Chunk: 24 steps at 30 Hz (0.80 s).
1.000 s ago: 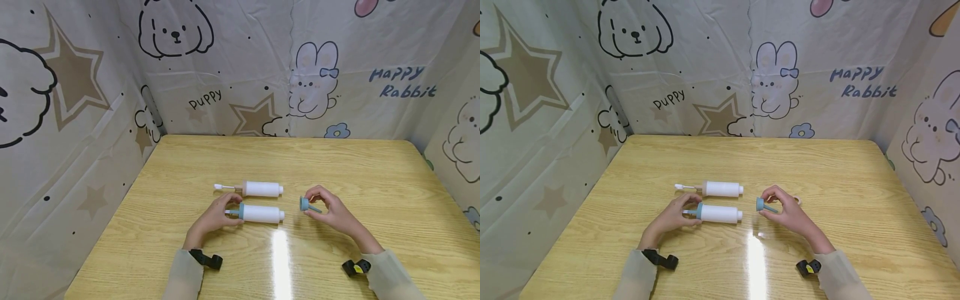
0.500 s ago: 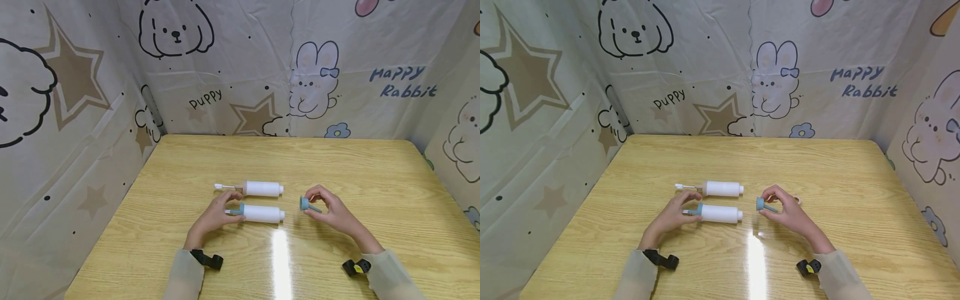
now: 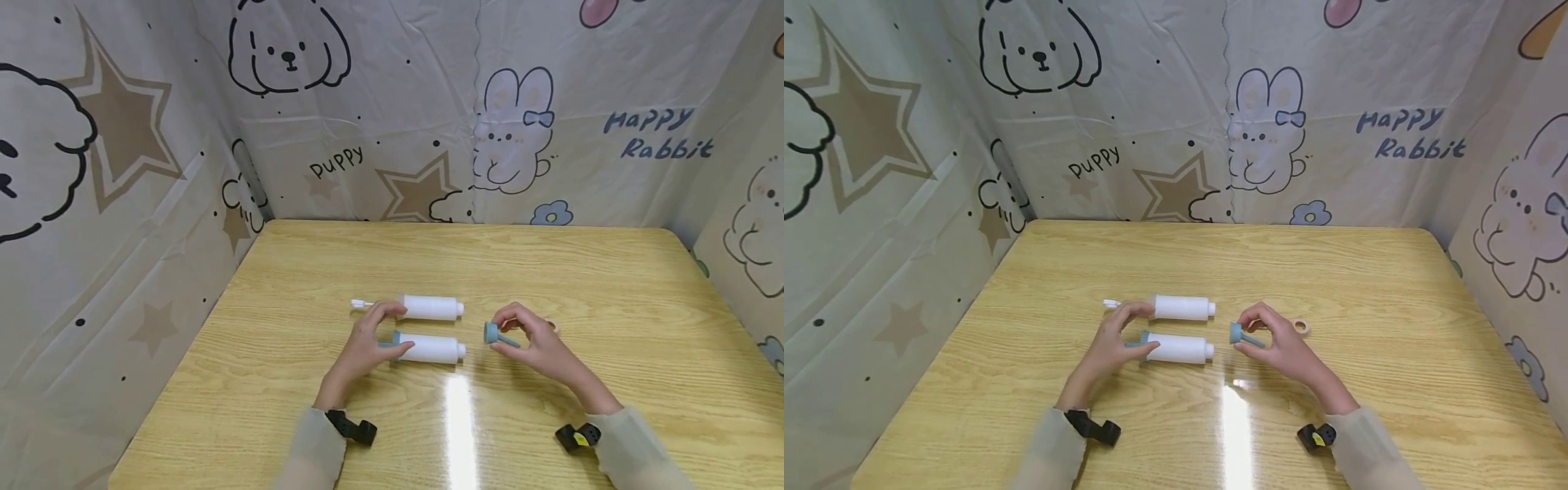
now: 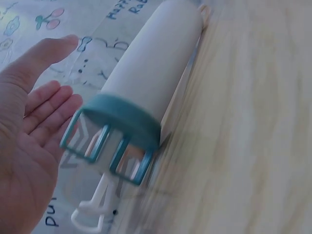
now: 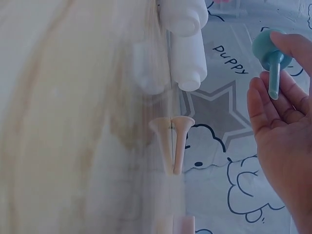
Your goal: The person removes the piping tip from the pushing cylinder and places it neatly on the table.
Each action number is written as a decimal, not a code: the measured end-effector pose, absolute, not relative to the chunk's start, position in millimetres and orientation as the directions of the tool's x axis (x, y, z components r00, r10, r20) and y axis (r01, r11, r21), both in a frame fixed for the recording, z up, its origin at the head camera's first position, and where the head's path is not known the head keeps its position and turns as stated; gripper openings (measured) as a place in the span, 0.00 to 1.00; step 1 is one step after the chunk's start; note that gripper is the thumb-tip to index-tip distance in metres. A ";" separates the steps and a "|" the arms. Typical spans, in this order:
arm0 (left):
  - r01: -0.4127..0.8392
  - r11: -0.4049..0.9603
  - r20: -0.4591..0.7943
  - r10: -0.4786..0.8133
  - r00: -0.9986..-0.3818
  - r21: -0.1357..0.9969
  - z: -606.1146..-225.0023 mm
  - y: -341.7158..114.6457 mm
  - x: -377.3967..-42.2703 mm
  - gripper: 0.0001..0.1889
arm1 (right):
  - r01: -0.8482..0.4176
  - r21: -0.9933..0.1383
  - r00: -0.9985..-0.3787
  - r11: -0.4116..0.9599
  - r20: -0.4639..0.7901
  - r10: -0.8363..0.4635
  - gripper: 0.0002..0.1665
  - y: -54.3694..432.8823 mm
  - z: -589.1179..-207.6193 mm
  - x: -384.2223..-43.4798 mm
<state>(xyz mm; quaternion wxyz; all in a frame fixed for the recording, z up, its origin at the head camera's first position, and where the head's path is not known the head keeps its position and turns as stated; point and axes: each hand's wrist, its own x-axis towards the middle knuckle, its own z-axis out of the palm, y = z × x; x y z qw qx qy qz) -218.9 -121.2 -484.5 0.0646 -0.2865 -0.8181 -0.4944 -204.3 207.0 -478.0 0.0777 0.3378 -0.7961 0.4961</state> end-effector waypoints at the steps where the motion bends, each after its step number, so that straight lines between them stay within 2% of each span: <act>1: 0.544 0.347 0.401 0.405 -0.822 0.764 -484.7 -118.5 -218.7 0.29 | -0.619 -0.736 -0.756 0.274 0.464 -0.461 0.24 205.9 -478.1 -204.5; 8: 0.600 0.359 0.454 0.414 -0.789 0.714 -485.6 -102.0 -216.2 0.29 | -0.621 -0.731 -0.760 0.283 0.473 -0.446 0.23 199.5 -478.1 -204.3; 16: 0.641 0.357 0.485 0.436 -0.758 0.680 -480.9 -89.2 -211.4 0.27 | -0.599 -0.719 -0.784 0.353 0.439 -0.438 0.19 181.7 -448.5 -190.2; 24: 0.674 0.357 0.482 0.495 -0.723 0.647 -476.9 -73.5 -206.9 0.28 | -0.623 -0.706 -0.764 0.337 0.455 -0.457 0.20 176.8 -458.0 -196.1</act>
